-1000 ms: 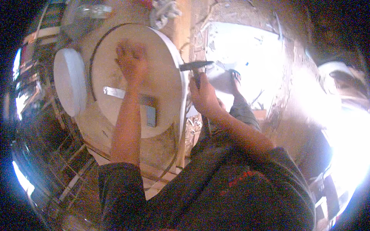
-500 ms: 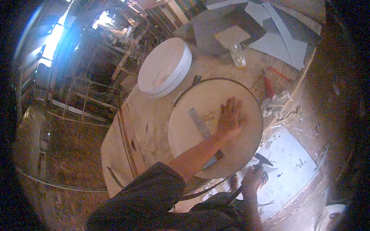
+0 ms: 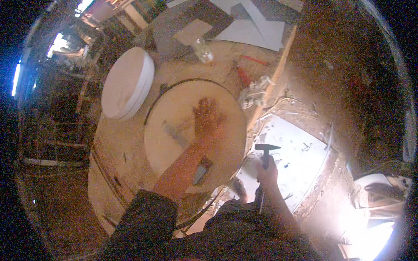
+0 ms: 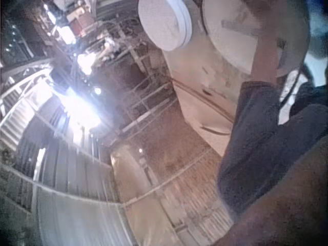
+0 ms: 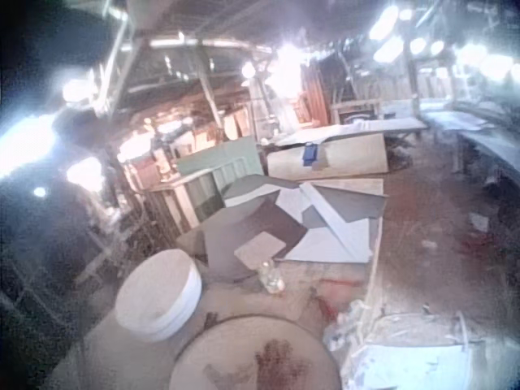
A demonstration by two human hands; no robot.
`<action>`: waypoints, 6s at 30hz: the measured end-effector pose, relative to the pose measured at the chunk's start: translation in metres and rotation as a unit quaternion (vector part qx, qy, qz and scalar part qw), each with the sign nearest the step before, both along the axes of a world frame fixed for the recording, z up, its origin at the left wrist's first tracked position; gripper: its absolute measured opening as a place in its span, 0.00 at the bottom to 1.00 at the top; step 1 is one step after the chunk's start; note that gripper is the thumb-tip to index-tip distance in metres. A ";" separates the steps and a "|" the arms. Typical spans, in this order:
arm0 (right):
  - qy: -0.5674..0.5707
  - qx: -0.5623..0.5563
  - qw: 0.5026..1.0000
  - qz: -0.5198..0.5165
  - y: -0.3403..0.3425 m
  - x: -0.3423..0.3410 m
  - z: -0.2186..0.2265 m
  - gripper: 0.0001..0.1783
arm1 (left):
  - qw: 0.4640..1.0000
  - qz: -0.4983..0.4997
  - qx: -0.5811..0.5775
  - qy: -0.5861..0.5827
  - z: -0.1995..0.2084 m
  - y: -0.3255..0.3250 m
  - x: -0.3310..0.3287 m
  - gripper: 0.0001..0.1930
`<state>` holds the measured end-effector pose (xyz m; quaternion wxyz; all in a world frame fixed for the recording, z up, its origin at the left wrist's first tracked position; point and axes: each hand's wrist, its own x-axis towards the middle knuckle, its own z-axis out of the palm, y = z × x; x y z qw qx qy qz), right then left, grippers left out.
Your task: The person fits a curved wooden strip around the edge of a circular wooden board, then wipes the board's surface with a cloth. The person handles the strip and board by hand and uses a cloth to clean the surface.
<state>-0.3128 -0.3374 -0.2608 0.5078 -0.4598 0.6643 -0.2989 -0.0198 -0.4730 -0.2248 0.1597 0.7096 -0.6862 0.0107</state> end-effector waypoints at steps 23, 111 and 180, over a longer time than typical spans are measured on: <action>0.226 -0.463 0.748 0.419 -0.369 -0.007 0.047 0.15 | 0.867 0.443 -0.211 0.084 0.129 0.199 0.019 0.19; -0.443 0.242 0.859 -0.085 0.017 -0.036 0.078 0.26 | 0.903 0.193 0.173 0.343 0.152 0.292 0.014 0.21; 0.376 -0.055 0.924 0.038 -0.023 -0.260 0.020 0.44 | 0.509 -0.128 0.227 0.820 0.183 0.182 -0.211 0.12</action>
